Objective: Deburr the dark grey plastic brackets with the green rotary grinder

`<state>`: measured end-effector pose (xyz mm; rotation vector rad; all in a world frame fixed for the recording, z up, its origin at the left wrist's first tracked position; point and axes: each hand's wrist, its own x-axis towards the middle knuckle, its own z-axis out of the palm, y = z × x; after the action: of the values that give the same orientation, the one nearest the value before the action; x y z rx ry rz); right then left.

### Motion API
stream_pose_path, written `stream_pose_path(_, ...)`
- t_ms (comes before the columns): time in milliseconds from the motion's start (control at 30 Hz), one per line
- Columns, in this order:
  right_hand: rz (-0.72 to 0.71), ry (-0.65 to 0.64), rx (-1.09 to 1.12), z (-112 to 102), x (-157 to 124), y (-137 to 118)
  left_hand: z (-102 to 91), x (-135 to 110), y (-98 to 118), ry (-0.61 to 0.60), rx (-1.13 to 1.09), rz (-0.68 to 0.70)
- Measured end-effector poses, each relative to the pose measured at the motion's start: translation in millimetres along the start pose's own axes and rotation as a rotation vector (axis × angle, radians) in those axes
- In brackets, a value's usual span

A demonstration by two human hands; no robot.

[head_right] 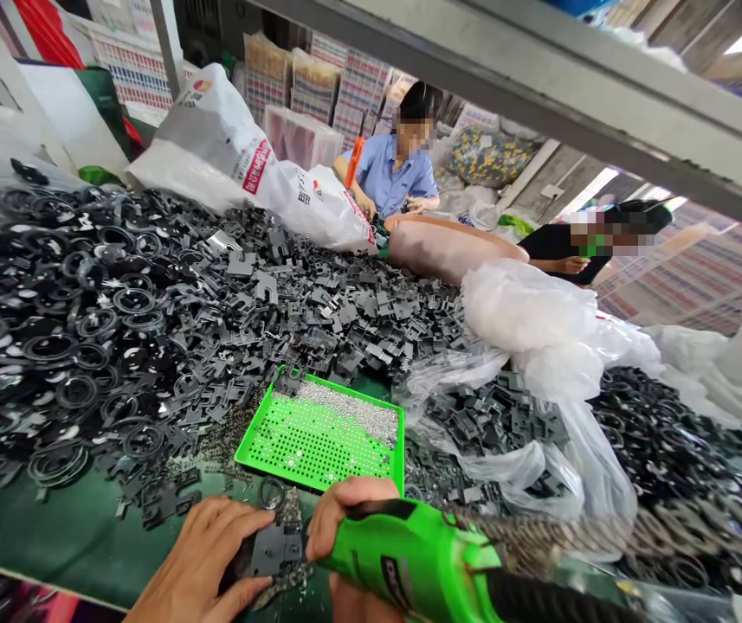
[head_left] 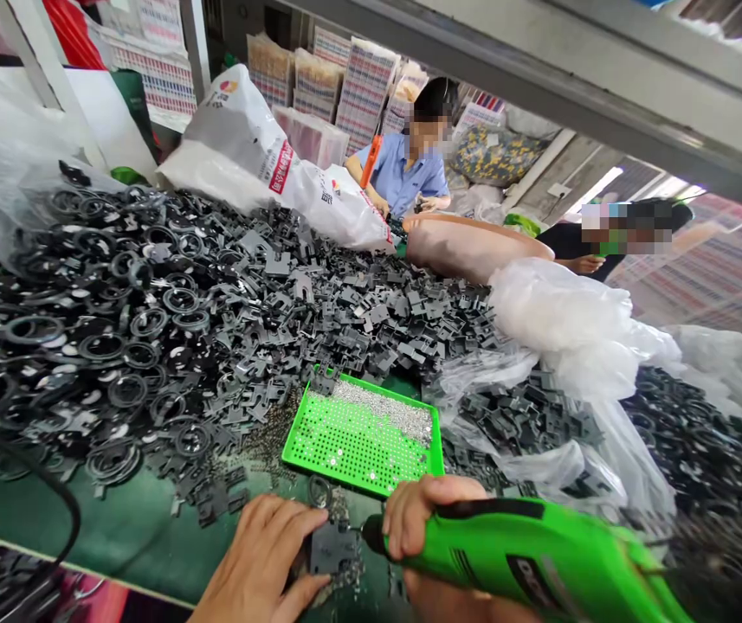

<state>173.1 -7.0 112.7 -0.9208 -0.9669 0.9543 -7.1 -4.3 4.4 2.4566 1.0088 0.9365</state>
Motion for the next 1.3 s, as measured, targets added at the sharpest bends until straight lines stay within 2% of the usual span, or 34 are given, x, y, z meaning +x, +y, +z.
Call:
stream_pose_path(133, -0.071, -0.048, 0.081, -1.6, 2.0, 14.1, 0.0, -0.8, -1.3, 0.001, 0.004, -0.009)
stream_pose_path(367, 0.024, -0.104, 0.059, 0.2, -0.1, 14.0, -0.8, 2.3, 0.1, 0.03, -0.009, -0.019)
stream_pose_path(467, 0.008, -0.067, 0.06, 4.9, 9.6, 9.2, 2.1, 0.7, -1.0, 0.032, 0.015, -0.009)
stream_pose_path(533, -0.07, 0.008, 0.069, 9.3, 25.0, 8.4, 3.8, -0.6, -2.2, 0.027, 0.031, -0.004)
stream_pose_path(667, -0.227, 0.118, 0.031, 11.4, 60.9, 26.3, 3.9, 0.3, -4.5, 0.055, 0.041, 0.011)
stream_pose_path(800, -0.212, 0.116, -0.035, 4.0, 76.6, 52.7, 3.2, 3.1, -5.9, 0.058, 0.07, 0.035)
stream_pose_path(933, -0.217, 0.116, -0.042, -1.8, 76.8, 61.0, 2.8, 3.2, -4.6, 0.041, 0.073, 0.014)
stream_pose_path(1100, -0.246, 0.135, -0.04, 0.0, 76.2, 52.9, 4.5, -0.5, -3.9, 0.07, 0.032, -0.036)
stream_pose_path(1233, -0.241, 0.142, 0.018, 11.3, 55.1, 23.4, 7.9, -4.0, -4.2, 0.082, -0.006, -0.068)
stream_pose_path(1300, -0.163, 0.065, 0.035, 17.9, 38.3, 6.0, 8.0, -4.3, -3.6, 0.079, -0.038, -0.091)
